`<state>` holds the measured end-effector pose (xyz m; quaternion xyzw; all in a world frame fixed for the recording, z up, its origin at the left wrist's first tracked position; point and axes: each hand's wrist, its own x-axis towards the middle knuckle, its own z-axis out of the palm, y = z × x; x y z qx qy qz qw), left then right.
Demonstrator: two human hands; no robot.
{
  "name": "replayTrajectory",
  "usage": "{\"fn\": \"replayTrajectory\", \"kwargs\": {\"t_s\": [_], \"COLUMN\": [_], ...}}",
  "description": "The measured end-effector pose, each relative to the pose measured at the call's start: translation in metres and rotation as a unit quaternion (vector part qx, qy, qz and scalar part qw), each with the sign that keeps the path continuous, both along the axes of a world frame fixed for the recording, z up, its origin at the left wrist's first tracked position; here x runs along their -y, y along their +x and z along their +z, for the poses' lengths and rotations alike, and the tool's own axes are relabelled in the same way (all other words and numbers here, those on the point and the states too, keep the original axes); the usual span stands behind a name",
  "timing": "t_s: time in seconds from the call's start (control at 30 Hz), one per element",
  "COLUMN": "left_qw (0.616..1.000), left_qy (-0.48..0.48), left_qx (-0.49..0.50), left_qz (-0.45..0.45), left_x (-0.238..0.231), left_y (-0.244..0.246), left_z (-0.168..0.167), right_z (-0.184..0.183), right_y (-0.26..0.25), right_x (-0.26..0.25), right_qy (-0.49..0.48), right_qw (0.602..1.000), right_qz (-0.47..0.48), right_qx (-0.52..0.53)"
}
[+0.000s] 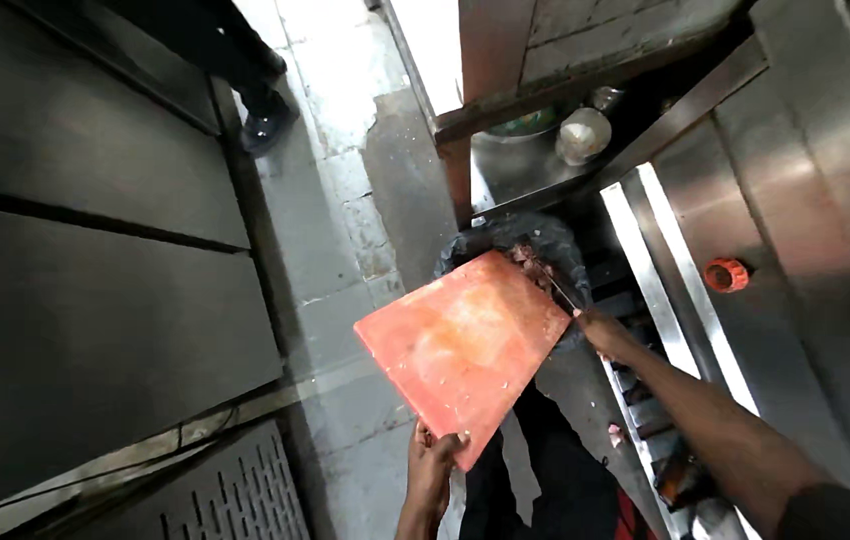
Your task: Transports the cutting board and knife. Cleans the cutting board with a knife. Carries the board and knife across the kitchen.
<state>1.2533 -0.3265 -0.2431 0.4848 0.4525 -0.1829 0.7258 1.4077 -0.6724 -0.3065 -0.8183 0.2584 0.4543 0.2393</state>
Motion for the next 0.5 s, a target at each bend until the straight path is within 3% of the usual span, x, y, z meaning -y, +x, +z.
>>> {"fn": "replayTrajectory", "kwargs": {"t_s": [0.1,0.17,0.33,0.5], "left_qw": [1.0,1.0,1.0,1.0], "left_qy": [0.004,0.005,-0.006,-0.006], "left_qx": [-0.009,-0.01,-0.011,-0.008], "left_qz": [0.001,0.008,-0.002,0.004], "left_x": [0.011,0.015,0.017,0.017], "left_y": [0.004,0.008,0.018,0.016], "left_z": [0.0,0.001,0.002,0.001], "right_z": [0.044,0.075,0.093,0.097], "right_y": [-0.036,-0.057,-0.114,-0.123], "right_x": [-0.016,-0.044,-0.11,-0.136], "right_qy": [0.083,0.163,0.302,0.328], "right_qw": [0.994,0.984,0.945,0.927], "right_qz": [-0.073,-0.072,0.098,0.168], "right_qx": [0.025,0.012,0.081,0.068]}}
